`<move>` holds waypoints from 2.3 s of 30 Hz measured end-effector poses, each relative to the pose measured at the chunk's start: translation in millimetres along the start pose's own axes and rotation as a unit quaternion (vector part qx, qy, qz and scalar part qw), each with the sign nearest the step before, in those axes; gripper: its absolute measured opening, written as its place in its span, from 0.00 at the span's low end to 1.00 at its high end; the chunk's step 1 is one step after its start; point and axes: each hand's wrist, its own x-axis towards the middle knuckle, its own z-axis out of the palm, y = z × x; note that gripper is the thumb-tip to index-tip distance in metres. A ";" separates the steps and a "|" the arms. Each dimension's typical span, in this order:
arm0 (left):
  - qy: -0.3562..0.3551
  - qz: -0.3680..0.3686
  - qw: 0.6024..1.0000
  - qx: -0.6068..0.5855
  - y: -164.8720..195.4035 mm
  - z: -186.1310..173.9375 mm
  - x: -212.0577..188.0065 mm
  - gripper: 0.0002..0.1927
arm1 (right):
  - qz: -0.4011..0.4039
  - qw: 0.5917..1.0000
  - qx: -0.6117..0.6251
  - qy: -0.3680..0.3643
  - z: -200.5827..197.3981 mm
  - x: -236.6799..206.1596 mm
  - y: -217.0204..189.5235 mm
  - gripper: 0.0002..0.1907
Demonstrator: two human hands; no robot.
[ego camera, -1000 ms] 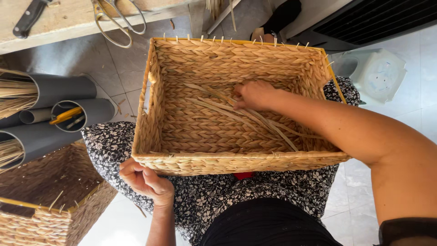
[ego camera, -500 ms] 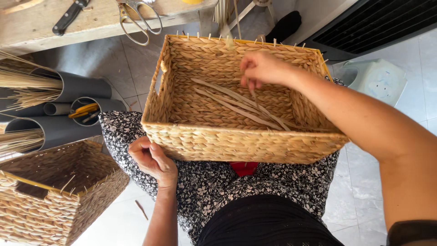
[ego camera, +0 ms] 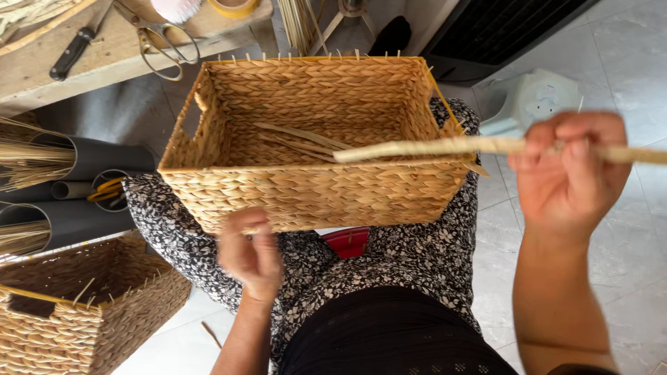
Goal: The person sits on the floor with a water hyacinth basket on their lap and weaves a long split cane strip along the basket's rim, threading and tightening it around the edge. They briefly use scissors to trim the strip and continue tucking and securing the weave along the rim.
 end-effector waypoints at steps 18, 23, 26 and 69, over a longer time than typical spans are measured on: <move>-0.364 -0.049 0.929 -0.035 111.7 101.8 -36.8 0.06 | 0.271 0.927 -0.241 -0.092 -49.8 -161.8 -23.2 0.15; -0.378 0.089 0.919 -0.075 136.8 129.9 -22.8 0.08 | 0.148 0.925 -0.335 -0.102 -30.0 -137.5 -16.6 0.15; -0.369 0.132 0.918 -0.055 140.4 144.3 -6.3 0.12 | 0.249 0.949 -0.188 -0.051 -35.0 -125.8 -7.2 0.07; -0.446 0.048 0.893 0.044 107.3 213.5 50.4 0.02 | -0.074 0.856 -0.505 -0.086 -46.9 -29.8 17.6 0.08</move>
